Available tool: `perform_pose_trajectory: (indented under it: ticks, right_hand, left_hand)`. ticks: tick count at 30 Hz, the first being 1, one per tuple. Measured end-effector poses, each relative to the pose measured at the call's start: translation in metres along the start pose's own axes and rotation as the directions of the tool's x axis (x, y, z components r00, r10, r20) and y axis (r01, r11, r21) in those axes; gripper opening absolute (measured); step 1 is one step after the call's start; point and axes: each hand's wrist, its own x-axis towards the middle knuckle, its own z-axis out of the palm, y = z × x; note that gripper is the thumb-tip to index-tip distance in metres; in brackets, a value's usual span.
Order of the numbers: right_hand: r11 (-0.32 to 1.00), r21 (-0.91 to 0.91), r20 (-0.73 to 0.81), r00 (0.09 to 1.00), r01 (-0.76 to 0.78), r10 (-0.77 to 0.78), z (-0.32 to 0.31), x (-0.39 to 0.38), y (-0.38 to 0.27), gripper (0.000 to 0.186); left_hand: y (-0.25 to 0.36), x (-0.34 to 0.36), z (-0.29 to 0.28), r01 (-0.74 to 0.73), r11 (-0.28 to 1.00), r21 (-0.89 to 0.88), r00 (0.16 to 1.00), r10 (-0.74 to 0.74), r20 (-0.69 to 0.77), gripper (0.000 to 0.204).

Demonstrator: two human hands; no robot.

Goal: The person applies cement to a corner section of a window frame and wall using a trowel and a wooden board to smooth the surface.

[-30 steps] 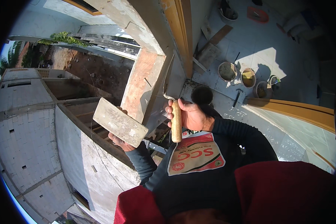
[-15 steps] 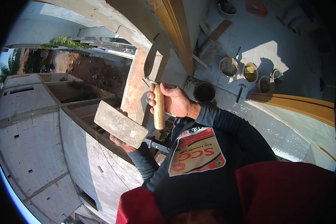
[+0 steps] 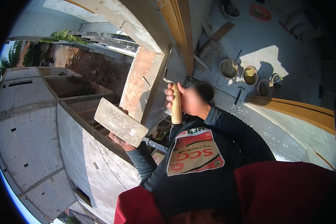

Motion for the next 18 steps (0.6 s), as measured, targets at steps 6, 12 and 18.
perform_pose_trajectory:
  ticks: [6,12,18]
  right_hand:
    - [1.000,0.009,-0.005,1.000,0.023,-0.023,0.008,0.017,-0.006,0.031]
    - [0.996,-0.076,0.058,0.997,0.046,-0.042,0.042,0.024,0.000,0.032]
    - [0.966,-0.235,0.204,0.977,0.105,-0.057,0.101,0.020,0.015,0.040]
  left_hand:
    - [-0.002,-0.005,0.010,0.002,1.000,0.016,0.998,-0.003,0.067,0.067]
    - [-0.002,-0.004,-0.003,-0.030,1.000,-0.005,1.000,0.030,-0.003,0.067]
    - [-0.007,-0.003,0.005,-0.023,0.998,0.053,1.000,0.023,0.013,0.068]
